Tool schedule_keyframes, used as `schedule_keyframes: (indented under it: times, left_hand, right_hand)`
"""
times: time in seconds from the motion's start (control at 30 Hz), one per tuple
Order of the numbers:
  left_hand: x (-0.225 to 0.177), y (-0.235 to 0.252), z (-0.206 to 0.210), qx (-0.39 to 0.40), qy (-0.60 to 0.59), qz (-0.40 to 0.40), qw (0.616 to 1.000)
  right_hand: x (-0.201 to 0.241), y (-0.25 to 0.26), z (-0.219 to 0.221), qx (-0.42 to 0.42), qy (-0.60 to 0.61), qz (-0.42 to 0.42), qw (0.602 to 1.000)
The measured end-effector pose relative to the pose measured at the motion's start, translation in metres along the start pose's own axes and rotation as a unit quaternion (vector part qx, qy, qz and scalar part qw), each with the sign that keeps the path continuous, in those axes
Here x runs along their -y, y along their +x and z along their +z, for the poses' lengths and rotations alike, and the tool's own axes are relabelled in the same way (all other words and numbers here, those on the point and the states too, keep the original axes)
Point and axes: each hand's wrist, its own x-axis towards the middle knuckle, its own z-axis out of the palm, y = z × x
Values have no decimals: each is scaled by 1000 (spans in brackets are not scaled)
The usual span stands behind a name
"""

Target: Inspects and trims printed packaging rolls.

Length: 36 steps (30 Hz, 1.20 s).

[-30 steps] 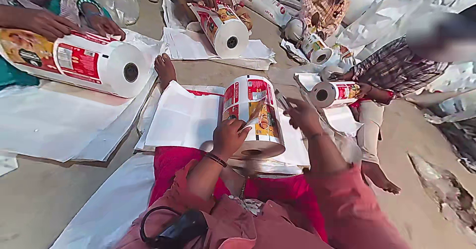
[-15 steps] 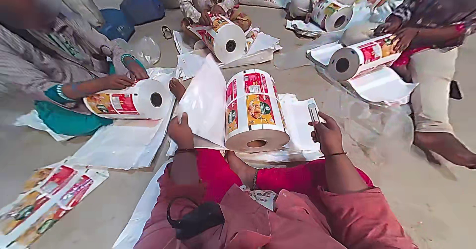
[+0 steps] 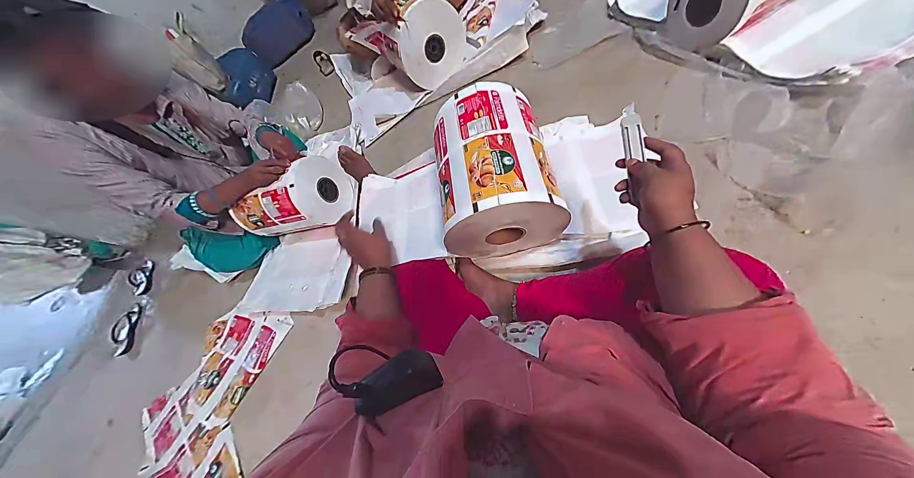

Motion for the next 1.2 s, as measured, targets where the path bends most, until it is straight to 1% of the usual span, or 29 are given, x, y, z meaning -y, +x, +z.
schedule_keyframes:
  times: [0.03, 0.07, 0.1, 0.17, 0.23, 0.27, 0.3, 0.4, 0.53, 0.67, 0.73, 0.83, 0.9, 1.03, 1.13, 1.2]
  left_hand:
    - [-21, 0, 1, 32, -28, 97, 994]
    - [-46, -1, 2, 69, -54, 183, 979]
    - [-71, -5, 4, 119, -74, 257, 956]
    - [-111, -20, 11, 191, -112, 390, 894]
    - [-134, -35, 19, 222, -105, 487, 838]
    - [-141, -40, 22, 231, -90, 517, 820]
    - [-143, -44, 25, 233, -78, 533, 810]
    - [-140, -46, 28, 214, -82, 557, 798]
    - [-140, -43, 24, 221, -75, 588, 775]
    - [-137, -44, 23, 238, -67, 586, 772]
    - [-138, -46, 26, 249, -56, 576, 776]
    - [-143, -51, 31, 258, -58, 562, 783]
    - [-148, -51, 36, 261, -79, 560, 782]
    - [-152, -54, 44, 262, -98, 555, 783]
    - [-149, -55, 45, 259, -106, 541, 793]
    - [-146, -56, 47, 252, -140, 526, 800]
  right_hand:
    - [0, 0, 1, 5, 2, -1, 1000]
    - [0, 0, 3, 10, 0, -3, 1000]
    - [0, 1, 4, 17, -4, -5, 1000]
    - [-2, 3, 6, 32, -15, -10, 999]
    - [-4, 2, 7, 39, -23, -15, 999]
    - [-4, 0, 6, 41, -24, -16, 999]
    - [-3, -2, 5, 42, -25, -16, 999]
    - [0, -8, 2, 44, -22, -20, 999]
    - [1, -6, 3, 54, -20, -15, 998]
    - [-3, -3, 13, 70, -27, -19, 997]
    - [-5, -5, 17, 87, -74, -39, 993]
    - [-9, -13, 25, 129, -182, -90, 970]
    - [-8, -21, 36, 138, -242, -127, 952]
    - [0, -31, 70, 173, -308, -231, 907]
    - [5, -30, 96, 214, -336, -253, 881]
    - [7, -24, 103, 243, -348, -251, 870]
